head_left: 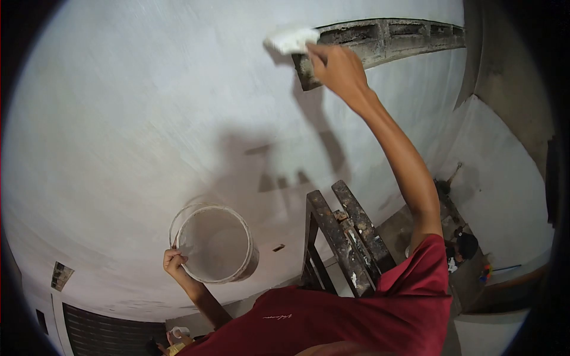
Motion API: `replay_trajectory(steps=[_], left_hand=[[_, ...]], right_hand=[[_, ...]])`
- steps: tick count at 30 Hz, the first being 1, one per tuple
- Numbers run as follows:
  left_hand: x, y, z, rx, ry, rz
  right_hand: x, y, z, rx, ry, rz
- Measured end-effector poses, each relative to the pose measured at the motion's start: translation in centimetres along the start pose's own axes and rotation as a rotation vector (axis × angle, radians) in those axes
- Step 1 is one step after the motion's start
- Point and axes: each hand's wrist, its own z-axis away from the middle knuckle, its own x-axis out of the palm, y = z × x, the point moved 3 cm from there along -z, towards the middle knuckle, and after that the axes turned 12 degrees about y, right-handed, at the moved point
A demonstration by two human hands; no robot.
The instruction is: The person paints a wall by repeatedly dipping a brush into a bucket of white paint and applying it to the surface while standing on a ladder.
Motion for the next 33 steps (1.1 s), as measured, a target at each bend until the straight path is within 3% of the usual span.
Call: replay_trajectory(steps=[2, 6, 9, 12, 15, 17, 21, 25, 33], left_hand=[[0.4, 0.3, 0.5, -0.012, 0.012, 0.013], [0.2, 0.4, -0.4, 0.017, -0.097, -0.078], [0.8, 0.8, 0.3, -0.014, -0.011, -0.028], [1.5, 1.8, 1.3, 0.058, -0.025, 0.086], [1.7, 1.6, 0.9, 0.019, -0.016, 0.078], [1.0, 3.7, 1.2, -0.01, 0.0, 0.051], [1.6, 5.8, 2.0, -0.052, 0.0, 0.044], [2.2, 5.7, 1.9, -0.108, -0.024, 0.133], [0.5, 3.8, 1.8, -0.298, -0.06, -0.025]], right_hand=[[-0.4, -1.1, -2.2, 0.003, 0.065, 0.051], [2.9, -0.8, 0.0, -0.07, -0.2, 0.072], [1.8, -1.1, 3.4, -0.097, -0.374, 0.027], [-0.8, -2.8, 1.7, -0.076, -0.309, -0.01], [-1.1, -5.6, -2.2, -0.108, -0.019, -0.012], [0.4, -8.1, -4.1, -0.088, 0.041, -0.037], [3.0, -8.8, 1.5, -0.08, -0.215, 0.09], [1.2, -9.6, 6.6, -0.046, -0.76, 0.044], [-2.1, -15.2, 6.2, 0.133, -0.851, -0.385]])
